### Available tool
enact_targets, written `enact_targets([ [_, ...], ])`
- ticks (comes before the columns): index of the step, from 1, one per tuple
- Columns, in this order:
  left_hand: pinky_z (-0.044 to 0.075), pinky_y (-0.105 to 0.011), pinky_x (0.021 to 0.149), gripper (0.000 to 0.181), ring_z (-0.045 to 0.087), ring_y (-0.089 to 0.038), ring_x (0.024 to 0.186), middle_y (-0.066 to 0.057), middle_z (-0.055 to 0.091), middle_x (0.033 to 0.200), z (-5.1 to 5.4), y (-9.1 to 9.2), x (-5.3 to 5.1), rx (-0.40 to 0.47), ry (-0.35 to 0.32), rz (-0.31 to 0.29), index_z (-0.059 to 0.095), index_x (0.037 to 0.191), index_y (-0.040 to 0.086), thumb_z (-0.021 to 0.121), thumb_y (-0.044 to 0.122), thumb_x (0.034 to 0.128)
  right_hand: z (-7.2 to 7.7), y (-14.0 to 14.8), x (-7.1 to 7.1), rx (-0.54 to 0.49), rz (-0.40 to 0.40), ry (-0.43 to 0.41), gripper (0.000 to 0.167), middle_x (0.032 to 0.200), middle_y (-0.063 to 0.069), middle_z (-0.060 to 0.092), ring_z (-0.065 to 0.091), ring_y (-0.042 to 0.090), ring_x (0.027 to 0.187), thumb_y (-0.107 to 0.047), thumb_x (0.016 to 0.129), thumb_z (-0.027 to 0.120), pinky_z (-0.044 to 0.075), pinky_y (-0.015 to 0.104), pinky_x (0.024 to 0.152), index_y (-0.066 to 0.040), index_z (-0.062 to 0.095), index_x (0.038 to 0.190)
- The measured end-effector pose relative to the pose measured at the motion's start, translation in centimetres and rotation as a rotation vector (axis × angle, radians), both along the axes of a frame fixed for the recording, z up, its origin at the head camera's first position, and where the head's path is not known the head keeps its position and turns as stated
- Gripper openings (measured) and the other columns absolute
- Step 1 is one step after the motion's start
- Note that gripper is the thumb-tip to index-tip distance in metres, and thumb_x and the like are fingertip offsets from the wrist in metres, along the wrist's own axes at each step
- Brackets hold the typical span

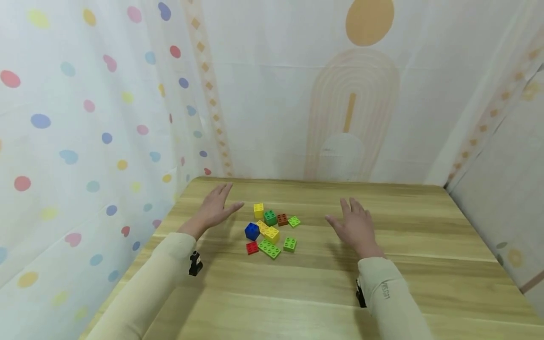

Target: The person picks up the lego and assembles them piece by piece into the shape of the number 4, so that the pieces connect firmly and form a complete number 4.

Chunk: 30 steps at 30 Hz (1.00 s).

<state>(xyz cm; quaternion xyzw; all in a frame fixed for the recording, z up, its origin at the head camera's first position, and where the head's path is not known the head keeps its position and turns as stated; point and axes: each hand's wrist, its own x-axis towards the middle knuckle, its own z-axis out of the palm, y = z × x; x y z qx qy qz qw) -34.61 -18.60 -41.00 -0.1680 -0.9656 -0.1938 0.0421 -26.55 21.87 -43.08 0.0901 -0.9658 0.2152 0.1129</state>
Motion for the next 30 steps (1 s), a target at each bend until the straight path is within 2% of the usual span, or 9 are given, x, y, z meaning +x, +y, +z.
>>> enact_targets([
  [3, 0.018, -0.057, 0.115, 0.087, 0.018, -0.041, 0.146, -0.023, 0.019, 0.16, -0.2, 0.3, -0.2, 0.094, -0.037, 0.0, 0.018, 0.158, 0.006, 0.051, 0.059, 0.0972, -0.2, -0.9, -0.2, -0.049, 0.009, 0.007, 0.076, 0.152, 0.036, 0.026, 0.026, 0.053, 0.138, -0.047, 0.102, 0.051, 0.02, 0.063, 0.111, 0.008, 0.03, 0.15],
  [9, 0.019, -0.057, 0.114, 0.085, 0.019, -0.039, 0.146, -0.018, 0.022, 0.161, -0.6, 0.4, 0.0, 0.242, -0.14, -0.001, 0.02, 0.159, 0.01, 0.057, 0.053, 0.0964, -0.8, -2.6, -0.4, -0.135, 0.009, -0.019, 0.075, 0.153, 0.032, 0.029, 0.029, 0.051, 0.138, -0.047, 0.102, 0.05, 0.023, 0.062, 0.111, 0.006, 0.03, 0.151],
  [13, 0.022, -0.057, 0.114, 0.085, 0.022, -0.037, 0.146, -0.015, 0.024, 0.161, -1.2, 0.4, 0.4, 0.299, -0.213, -0.005, 0.021, 0.159, 0.013, 0.06, 0.054, 0.0947, -1.4, -3.7, -0.4, -0.205, 0.012, -0.043, 0.073, 0.152, 0.031, 0.031, 0.029, 0.049, 0.139, -0.045, 0.102, 0.051, 0.024, 0.06, 0.111, 0.005, 0.031, 0.151],
  [19, 0.03, -0.059, 0.109, 0.082, 0.032, -0.037, 0.142, -0.016, 0.035, 0.156, -1.8, 0.3, 0.9, 0.377, -0.284, -0.008, 0.025, 0.158, 0.017, 0.065, 0.049, 0.0932, -1.6, -5.7, -0.7, -0.29, 0.037, -0.067, 0.071, 0.151, 0.029, 0.035, 0.032, 0.047, 0.139, -0.043, 0.101, 0.054, 0.027, 0.059, 0.111, 0.005, 0.035, 0.149],
  [23, 0.033, -0.056, 0.108, 0.082, 0.037, -0.034, 0.14, -0.014, 0.04, 0.153, -2.2, 0.1, 0.9, 0.409, -0.33, -0.006, 0.029, 0.157, 0.018, 0.066, 0.051, 0.0912, -1.9, -7.1, -0.8, -0.354, 0.03, -0.119, 0.069, 0.149, 0.026, 0.04, 0.036, 0.044, 0.138, -0.043, 0.1, 0.056, 0.03, 0.058, 0.11, 0.003, 0.037, 0.149],
  [30, 0.033, -0.053, 0.109, 0.076, 0.04, -0.034, 0.137, -0.013, 0.047, 0.148, -3.1, 0.1, 1.2, 0.492, -0.405, -0.04, 0.036, 0.154, 0.012, 0.07, 0.041, 0.0917, -2.7, -9.6, -0.7, -0.472, 0.036, -0.172, 0.067, 0.142, 0.022, 0.05, 0.044, 0.039, 0.132, -0.041, 0.098, 0.062, 0.036, 0.056, 0.106, 0.0, 0.043, 0.147],
])
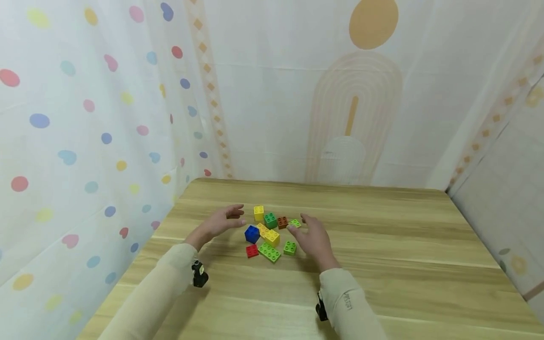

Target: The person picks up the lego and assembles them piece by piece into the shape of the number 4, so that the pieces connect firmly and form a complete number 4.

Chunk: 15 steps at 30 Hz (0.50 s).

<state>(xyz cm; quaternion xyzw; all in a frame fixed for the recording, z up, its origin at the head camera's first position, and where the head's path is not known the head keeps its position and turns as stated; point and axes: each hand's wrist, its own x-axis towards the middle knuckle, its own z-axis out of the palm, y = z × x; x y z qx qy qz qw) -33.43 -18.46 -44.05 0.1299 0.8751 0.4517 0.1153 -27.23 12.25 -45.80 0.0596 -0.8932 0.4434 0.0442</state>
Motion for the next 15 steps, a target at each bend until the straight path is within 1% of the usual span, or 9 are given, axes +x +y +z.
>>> enact_targets([
  [6, 0.035, -0.052, 0.108, 0.066, 0.046, -0.033, 0.132, -0.013, 0.052, 0.142, -0.8, 0.0, 0.1, 0.041, -0.02, -0.006, 0.04, 0.151, 0.007, 0.068, 0.029, 0.0952, -0.4, -1.6, 0.5, -0.067, 0.009, -0.036, 0.065, 0.14, 0.019, 0.053, 0.047, 0.037, 0.131, -0.039, 0.095, 0.067, 0.038, 0.054, 0.105, -0.001, 0.048, 0.145],
  [10, 0.035, -0.052, 0.108, 0.065, 0.048, -0.032, 0.13, -0.011, 0.054, 0.14, -1.0, 0.3, 0.2, 0.059, -0.039, -0.008, 0.042, 0.15, 0.008, 0.069, 0.029, 0.0945, -0.7, -2.3, 0.7, -0.097, 0.012, -0.069, 0.066, 0.14, 0.017, 0.054, 0.048, 0.036, 0.131, -0.039, 0.093, 0.07, 0.039, 0.054, 0.104, -0.004, 0.049, 0.145],
  [15, 0.036, -0.051, 0.108, 0.066, 0.05, -0.029, 0.128, -0.007, 0.057, 0.138, -1.4, 0.7, 0.2, 0.043, -0.061, -0.024, 0.045, 0.149, 0.012, 0.071, 0.034, 0.0924, -1.3, -2.9, 0.8, -0.079, 0.019, -0.071, 0.067, 0.137, 0.016, 0.057, 0.051, 0.037, 0.127, -0.039, 0.09, 0.073, 0.042, 0.054, 0.102, -0.005, 0.051, 0.143],
])
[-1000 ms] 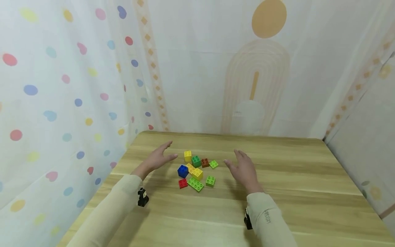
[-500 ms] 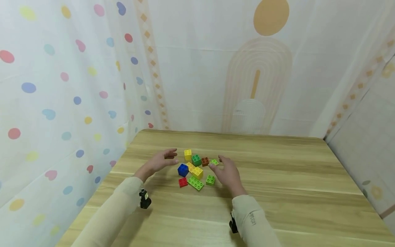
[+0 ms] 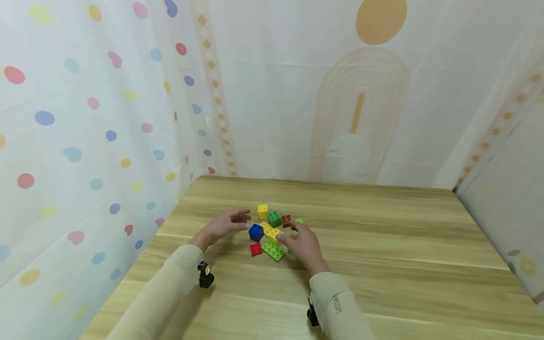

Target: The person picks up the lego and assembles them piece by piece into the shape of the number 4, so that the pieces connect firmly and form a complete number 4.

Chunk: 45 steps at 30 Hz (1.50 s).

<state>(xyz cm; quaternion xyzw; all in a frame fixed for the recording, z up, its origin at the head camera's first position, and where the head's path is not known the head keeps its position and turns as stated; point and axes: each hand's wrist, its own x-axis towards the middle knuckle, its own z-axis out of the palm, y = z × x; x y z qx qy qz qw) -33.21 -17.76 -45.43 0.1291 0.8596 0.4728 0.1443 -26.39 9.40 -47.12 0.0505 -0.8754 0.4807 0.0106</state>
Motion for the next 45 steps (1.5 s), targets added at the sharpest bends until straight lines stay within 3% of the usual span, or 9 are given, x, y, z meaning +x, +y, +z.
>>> enact_targets([
  [8, 0.037, -0.053, 0.106, 0.066, 0.052, -0.028, 0.126, -0.007, 0.057, 0.136, -0.6, 0.6, 0.0, 0.019, -0.044, -0.006, 0.048, 0.147, 0.012, 0.074, 0.033, 0.0903, -0.5, -0.7, -0.1, 0.028, 0.018, -0.023, 0.062, 0.133, 0.014, 0.059, 0.057, 0.034, 0.12, -0.038, 0.089, 0.074, 0.046, 0.051, 0.098, -0.006, 0.055, 0.139],
  [16, 0.037, -0.05, 0.107, 0.06, 0.052, -0.027, 0.125, -0.008, 0.058, 0.136, -1.0, 1.0, 0.3, 0.044, -0.067, -0.062, 0.05, 0.146, 0.011, 0.073, 0.022, 0.0916, -0.8, -1.2, 0.3, 0.046, 0.011, -0.041, 0.06, 0.13, 0.014, 0.061, 0.056, 0.032, 0.12, -0.034, 0.088, 0.077, 0.043, 0.051, 0.101, -0.003, 0.058, 0.136],
  [20, 0.038, -0.049, 0.107, 0.059, 0.054, -0.028, 0.123, -0.009, 0.058, 0.135, -1.1, 1.0, 0.3, 0.034, -0.055, -0.077, 0.051, 0.144, 0.01, 0.074, 0.018, 0.0907, -1.0, -1.5, 0.2, 0.059, 0.009, -0.029, 0.06, 0.129, 0.013, 0.062, 0.056, 0.031, 0.119, -0.033, 0.087, 0.078, 0.043, 0.05, 0.101, -0.003, 0.058, 0.135],
  [26, 0.037, -0.048, 0.108, 0.059, 0.054, -0.03, 0.124, -0.013, 0.057, 0.137, -1.6, 1.1, 0.2, 0.029, -0.031, -0.11, 0.053, 0.142, 0.005, 0.076, 0.011, 0.0883, -1.4, -1.7, 0.0, 0.099, 0.016, -0.018, 0.054, 0.12, 0.009, 0.064, 0.058, 0.024, 0.104, -0.034, 0.086, 0.078, 0.047, 0.046, 0.092, -0.004, 0.062, 0.129],
  [32, 0.04, -0.046, 0.105, 0.052, 0.054, -0.028, 0.119, -0.012, 0.06, 0.129, -2.0, 1.5, 0.3, 0.02, 0.011, -0.142, 0.057, 0.136, 0.002, 0.075, 0.004, 0.0875, -1.6, -1.8, 0.2, 0.127, 0.008, 0.012, 0.044, 0.118, 0.009, 0.066, 0.06, 0.027, 0.106, -0.03, 0.089, 0.076, 0.047, 0.047, 0.092, -0.005, 0.066, 0.125],
  [40, 0.043, -0.046, 0.102, 0.037, 0.057, -0.025, 0.114, -0.008, 0.063, 0.121, -1.9, 1.6, 0.4, -0.035, 0.038, -0.121, 0.065, 0.126, 0.007, 0.072, 0.006, 0.0896, -1.0, -1.5, 0.2, 0.082, 0.0, 0.007, 0.044, 0.115, 0.01, 0.067, 0.063, 0.028, 0.107, -0.028, 0.091, 0.074, 0.05, 0.045, 0.09, -0.003, 0.065, 0.126],
  [45, 0.042, -0.046, 0.101, 0.037, 0.057, -0.024, 0.113, -0.006, 0.063, 0.12, -1.7, 1.5, 0.1, -0.04, 0.039, -0.089, 0.065, 0.126, 0.008, 0.072, 0.006, 0.09, -0.4, -1.0, 0.0, 0.036, -0.005, -0.009, 0.043, 0.116, 0.008, 0.067, 0.063, 0.029, 0.11, -0.027, 0.091, 0.074, 0.051, 0.045, 0.091, -0.005, 0.065, 0.127],
])
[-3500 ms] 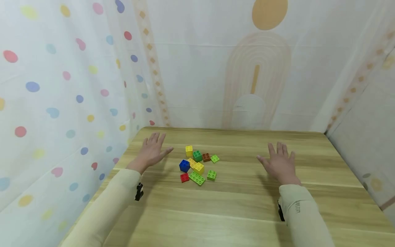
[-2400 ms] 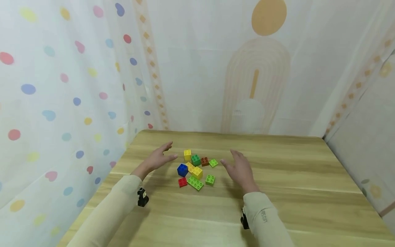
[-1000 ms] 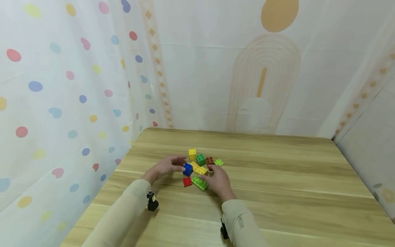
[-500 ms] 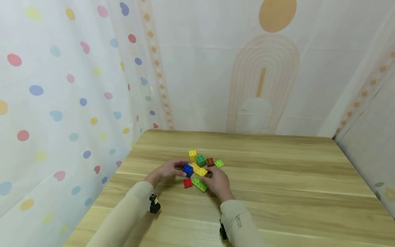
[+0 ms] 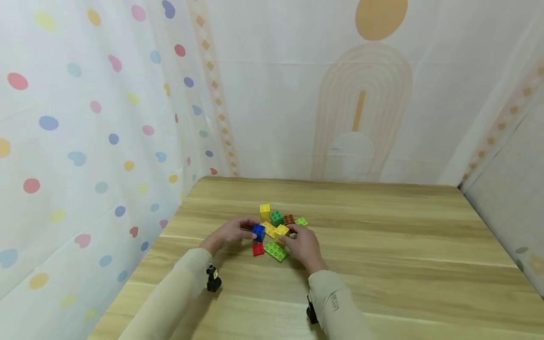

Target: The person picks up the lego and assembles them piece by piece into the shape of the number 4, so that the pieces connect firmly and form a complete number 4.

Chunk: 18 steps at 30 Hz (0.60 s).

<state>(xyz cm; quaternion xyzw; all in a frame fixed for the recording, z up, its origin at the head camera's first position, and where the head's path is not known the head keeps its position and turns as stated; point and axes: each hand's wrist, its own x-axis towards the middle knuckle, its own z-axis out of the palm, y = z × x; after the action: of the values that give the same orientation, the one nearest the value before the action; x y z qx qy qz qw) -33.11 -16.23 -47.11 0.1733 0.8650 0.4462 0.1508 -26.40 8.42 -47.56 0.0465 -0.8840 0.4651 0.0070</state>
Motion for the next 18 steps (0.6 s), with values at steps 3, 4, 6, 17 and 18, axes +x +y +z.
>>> enact_targets([
  [3, 0.042, -0.046, 0.101, 0.038, 0.057, -0.024, 0.113, -0.005, 0.063, 0.12, 0.1, -0.2, -0.1, 0.006, -0.013, 0.02, 0.065, 0.127, 0.009, 0.072, 0.007, 0.0898, 0.2, 0.2, -0.1, -0.009, 0.01, -0.001, 0.043, 0.118, 0.008, 0.066, 0.062, 0.03, 0.112, -0.028, 0.091, 0.073, 0.05, 0.046, 0.093, -0.006, 0.065, 0.127],
  [4, 0.042, -0.046, 0.101, 0.038, 0.057, -0.023, 0.112, -0.005, 0.063, 0.12, 0.2, -0.2, 0.0, 0.01, -0.021, 0.027, 0.065, 0.127, 0.01, 0.072, 0.007, 0.09, 0.2, 0.3, -0.1, -0.013, 0.015, 0.0, 0.043, 0.118, 0.008, 0.066, 0.062, 0.03, 0.112, -0.028, 0.091, 0.073, 0.049, 0.047, 0.094, -0.006, 0.065, 0.127],
  [6, 0.042, -0.047, 0.102, 0.038, 0.057, -0.023, 0.112, -0.005, 0.063, 0.12, 0.2, -0.5, 0.0, 0.018, -0.033, 0.038, 0.065, 0.127, 0.011, 0.072, 0.009, 0.0903, 0.2, 0.4, -0.2, -0.017, 0.025, 0.007, 0.043, 0.119, 0.008, 0.066, 0.061, 0.03, 0.114, -0.028, 0.091, 0.074, 0.049, 0.047, 0.095, -0.006, 0.066, 0.127],
  [17, 0.047, -0.043, 0.096, 0.035, 0.058, -0.024, 0.109, -0.008, 0.063, 0.118, 1.2, -1.1, -0.3, 0.071, -0.076, 0.094, 0.063, 0.128, 0.009, 0.07, 0.013, 0.0937, 0.9, 0.9, -0.5, -0.024, 0.045, 0.07, 0.045, 0.123, 0.011, 0.065, 0.057, 0.031, 0.119, -0.03, 0.091, 0.072, 0.044, 0.051, 0.1, -0.005, 0.065, 0.128],
  [18, 0.047, -0.042, 0.095, 0.034, 0.059, -0.024, 0.108, -0.008, 0.063, 0.117, 1.4, -1.1, -0.3, 0.074, -0.081, 0.104, 0.064, 0.127, 0.01, 0.07, 0.014, 0.0937, 0.9, 1.0, -0.6, -0.028, 0.042, 0.074, 0.045, 0.124, 0.011, 0.065, 0.057, 0.031, 0.12, -0.03, 0.091, 0.072, 0.043, 0.051, 0.1, -0.006, 0.065, 0.128],
])
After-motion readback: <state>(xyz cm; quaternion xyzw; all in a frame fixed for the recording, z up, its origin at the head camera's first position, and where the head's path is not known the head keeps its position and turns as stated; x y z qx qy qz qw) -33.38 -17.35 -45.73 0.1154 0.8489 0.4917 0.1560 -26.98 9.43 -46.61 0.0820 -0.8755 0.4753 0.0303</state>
